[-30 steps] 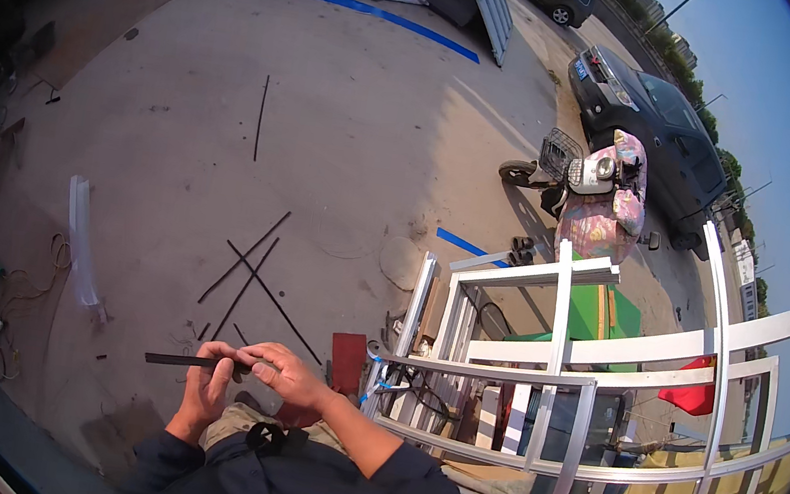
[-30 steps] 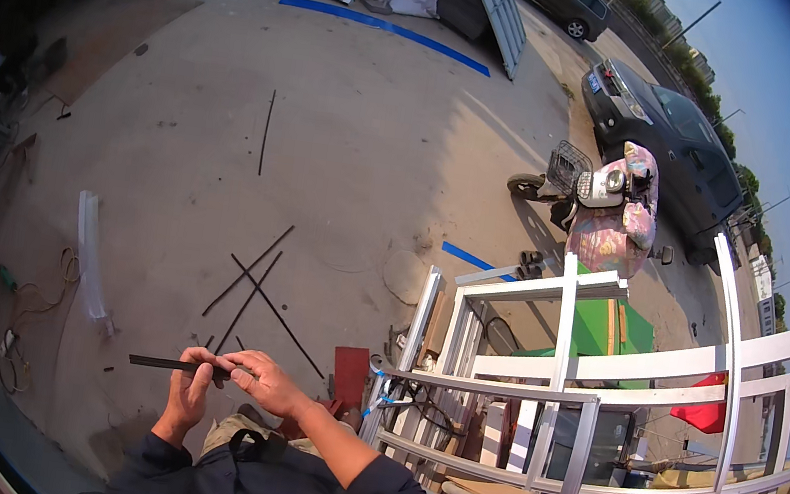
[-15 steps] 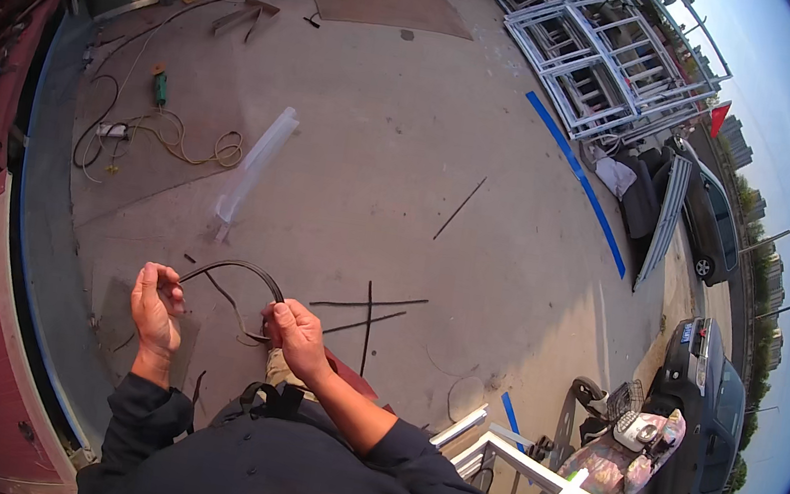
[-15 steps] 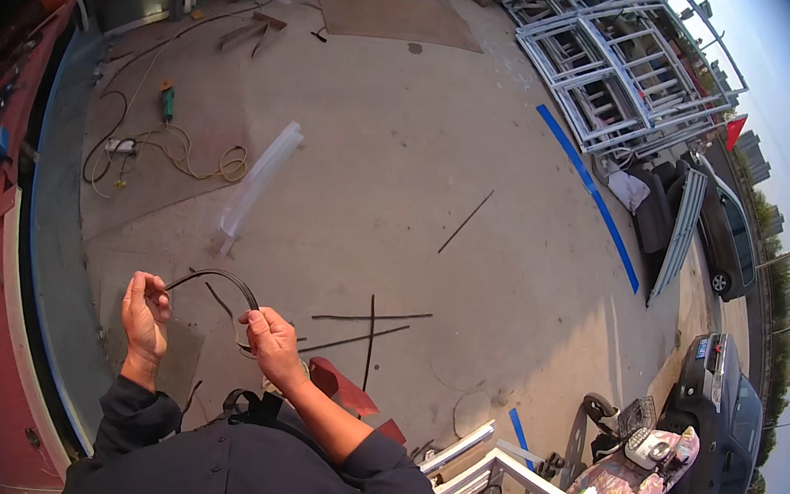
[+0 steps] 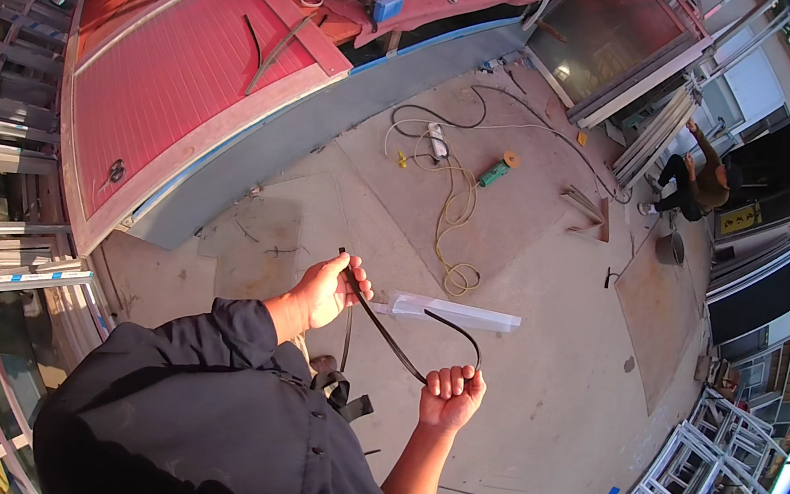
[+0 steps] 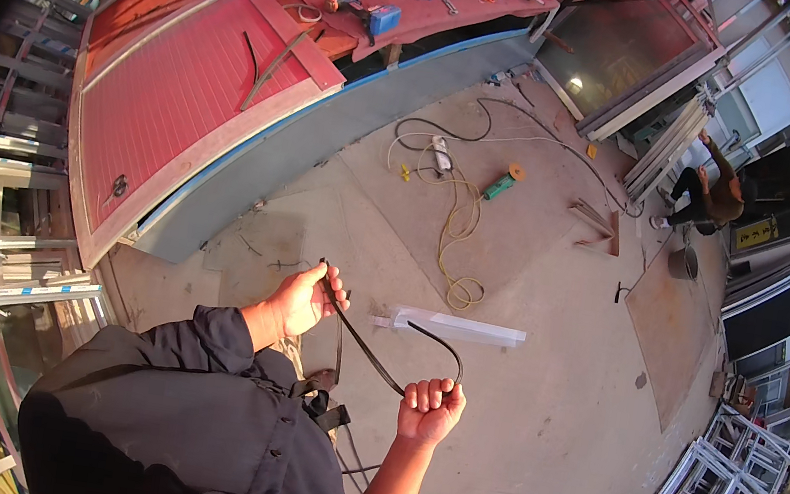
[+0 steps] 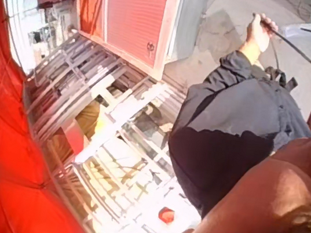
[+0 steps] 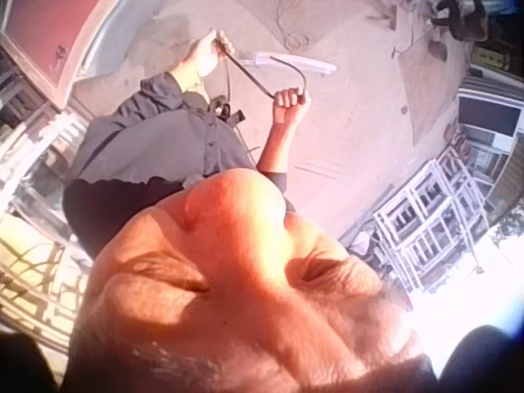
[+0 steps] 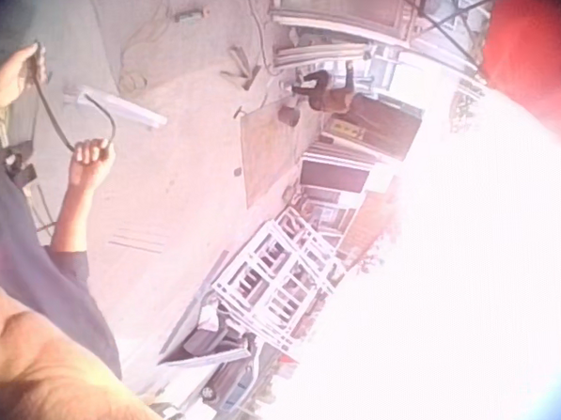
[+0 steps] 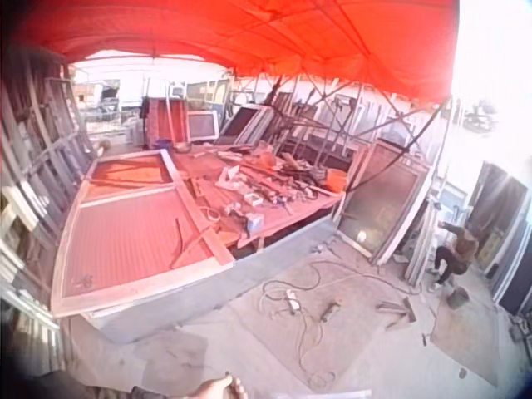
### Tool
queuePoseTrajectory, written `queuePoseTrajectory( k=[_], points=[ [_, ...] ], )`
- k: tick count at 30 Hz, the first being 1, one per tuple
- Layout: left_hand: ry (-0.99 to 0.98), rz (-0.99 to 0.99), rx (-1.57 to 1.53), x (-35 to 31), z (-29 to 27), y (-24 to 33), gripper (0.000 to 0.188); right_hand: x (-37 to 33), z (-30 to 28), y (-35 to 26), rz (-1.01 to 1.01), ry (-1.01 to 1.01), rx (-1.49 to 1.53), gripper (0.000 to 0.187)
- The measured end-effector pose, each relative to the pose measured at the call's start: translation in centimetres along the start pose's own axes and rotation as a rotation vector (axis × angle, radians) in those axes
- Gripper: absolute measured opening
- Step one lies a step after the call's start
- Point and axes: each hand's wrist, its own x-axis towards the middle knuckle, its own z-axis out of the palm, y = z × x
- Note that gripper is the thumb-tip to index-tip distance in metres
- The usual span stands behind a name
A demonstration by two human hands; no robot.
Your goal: The person installs black rubber weather stripping along the edges of a large red panel. They measure and mark the panel, cut the strip to length, and press it into place along the frame. The person also uses a square and marker to mark alignment points on the panel.
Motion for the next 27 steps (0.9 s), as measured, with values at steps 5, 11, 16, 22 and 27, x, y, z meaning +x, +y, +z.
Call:
queuePoseTrajectory(
  k=[5, 11, 16, 22, 27],
  points=[
    [-0.066, 0.327, 0.062, 3.9, 2.9, 7.3, 0.028, 8.9, 0.9, -7.4, -0.19, 0.147, -0.06, 0.024],
    [-0.004, 0.685, 0.1, 10.0, 5.9, 18.9, 0.027, 19.7, 4.4, -10.3, -0.333, 0.346, -0.139, 0.022],
    [0.297, 0.969, 0.048, 16.5, 1.5, 30.4, 0.027, 28.9, 8.7, -8.0, -0.213, 0.345, -0.333, 0.025],
    [0.696, 0.927, 0.354, 27.5, -5.4, 37.9, 0.038, 41.5, 15.1, 0.4, 0.065, 0.181, -0.692, 0.027],
    [0.798, 0.679, 0.898, 33.7, -9.7, 43.8, 0.037, 48.5, 20.6, 6.5, 0.337, 0.084, -0.951, 0.027]
  ],
)
